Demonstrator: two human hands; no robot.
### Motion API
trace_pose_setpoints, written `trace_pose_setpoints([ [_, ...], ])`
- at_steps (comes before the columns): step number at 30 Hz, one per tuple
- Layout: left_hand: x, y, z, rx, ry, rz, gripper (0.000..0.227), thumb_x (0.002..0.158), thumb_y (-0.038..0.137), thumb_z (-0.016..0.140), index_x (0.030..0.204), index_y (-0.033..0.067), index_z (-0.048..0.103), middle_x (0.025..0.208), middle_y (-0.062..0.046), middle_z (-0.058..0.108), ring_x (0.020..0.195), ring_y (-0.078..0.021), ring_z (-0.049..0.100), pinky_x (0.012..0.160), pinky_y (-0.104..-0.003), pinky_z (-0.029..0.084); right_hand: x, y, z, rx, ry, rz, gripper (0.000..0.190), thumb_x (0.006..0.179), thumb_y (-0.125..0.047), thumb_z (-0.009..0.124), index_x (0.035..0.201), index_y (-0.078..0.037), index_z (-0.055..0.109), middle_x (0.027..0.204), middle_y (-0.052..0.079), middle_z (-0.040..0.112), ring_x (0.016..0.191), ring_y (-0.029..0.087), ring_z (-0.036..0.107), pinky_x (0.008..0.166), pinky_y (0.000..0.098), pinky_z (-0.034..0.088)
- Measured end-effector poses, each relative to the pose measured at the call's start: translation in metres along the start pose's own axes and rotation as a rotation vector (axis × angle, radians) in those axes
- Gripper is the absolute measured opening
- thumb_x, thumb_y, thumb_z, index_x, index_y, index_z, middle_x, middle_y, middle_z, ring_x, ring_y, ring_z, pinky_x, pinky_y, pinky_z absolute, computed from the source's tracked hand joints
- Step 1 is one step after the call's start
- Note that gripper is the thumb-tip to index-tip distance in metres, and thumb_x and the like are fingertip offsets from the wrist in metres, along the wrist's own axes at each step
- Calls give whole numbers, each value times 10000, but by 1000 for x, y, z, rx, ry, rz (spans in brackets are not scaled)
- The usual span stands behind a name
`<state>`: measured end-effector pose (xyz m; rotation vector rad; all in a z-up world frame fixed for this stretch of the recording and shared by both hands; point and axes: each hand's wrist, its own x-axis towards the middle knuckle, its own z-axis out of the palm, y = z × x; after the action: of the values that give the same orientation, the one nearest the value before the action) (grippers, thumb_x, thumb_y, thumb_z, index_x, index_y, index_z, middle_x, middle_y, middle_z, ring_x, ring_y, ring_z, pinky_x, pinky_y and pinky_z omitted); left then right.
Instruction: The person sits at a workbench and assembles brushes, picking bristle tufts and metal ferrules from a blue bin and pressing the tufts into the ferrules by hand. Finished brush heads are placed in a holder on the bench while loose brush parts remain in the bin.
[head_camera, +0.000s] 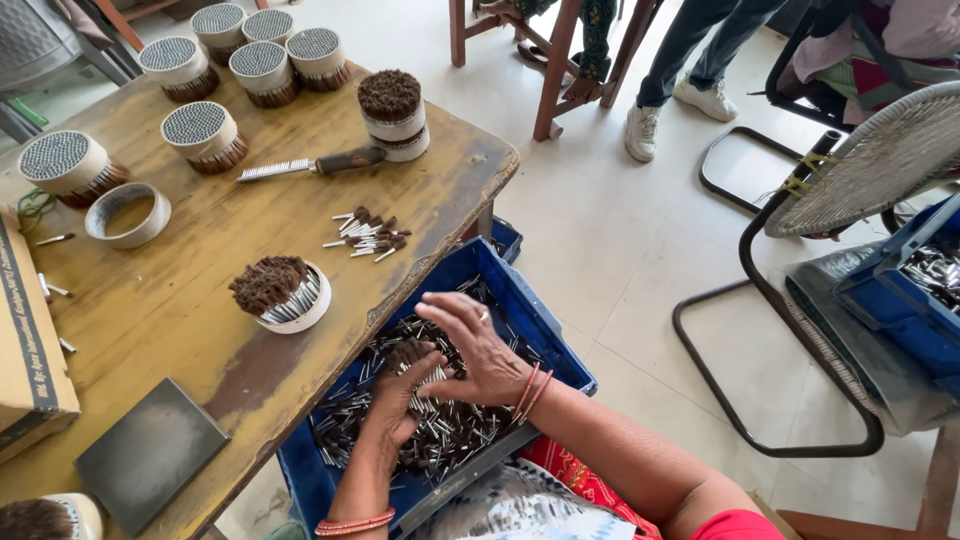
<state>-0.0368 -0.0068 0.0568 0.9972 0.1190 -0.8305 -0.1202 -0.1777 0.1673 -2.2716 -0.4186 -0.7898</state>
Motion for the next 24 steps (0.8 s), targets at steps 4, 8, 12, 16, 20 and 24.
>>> trace_pose_setpoints([
  [4,-5,-3,2,73,-118,37,463,802,76,778,1245,66,647,1154,-59,706,1045,-202,695,816,-332,600,-9,8,15,71,-296,-39,969,839,-527,797,1579,-66,376,1562,194,427,1480,388,398,1232,518,323],
  [8,-12,1,5,165,-160,-97,543,755,-2,744,1269,106,606,1173,-59,681,1051,-212,688,788,-362,593,-22,28,32,183,-517,30,828,924,-460,717,1606,-102,414,1543,169,511,1453,336,492,1237,478,403],
  [12,15,-16,-9,144,-87,-30,528,770,14,720,1275,122,609,1171,-41,695,1056,-192,693,803,-360,590,-3,7,8,183,-452,-58,809,905,-419,742,1572,-84,428,1510,179,513,1421,361,500,1214,490,392],
  [16,41,-25,-38,-427,-26,203,334,887,14,742,1182,101,613,1109,-56,676,1026,-214,684,865,-396,572,1,2,5,121,-320,-134,618,895,-304,766,1440,-106,553,1433,183,470,1251,359,558,1021,430,491],
  [20,21,-12,-14,-533,-92,87,219,886,37,730,1069,18,611,1029,-135,689,1012,-287,719,940,-479,610,-12,4,26,-48,-558,-285,459,878,-69,698,1330,-147,680,1343,111,558,1023,270,642,865,389,569],
  [24,18,-11,-12,-607,-57,-32,226,856,39,722,1060,57,627,1012,-102,702,981,-264,709,911,-513,610,-22,12,28,-26,-545,-405,398,866,-31,688,1263,-65,684,1298,84,607,1001,260,681,826,370,584],
])
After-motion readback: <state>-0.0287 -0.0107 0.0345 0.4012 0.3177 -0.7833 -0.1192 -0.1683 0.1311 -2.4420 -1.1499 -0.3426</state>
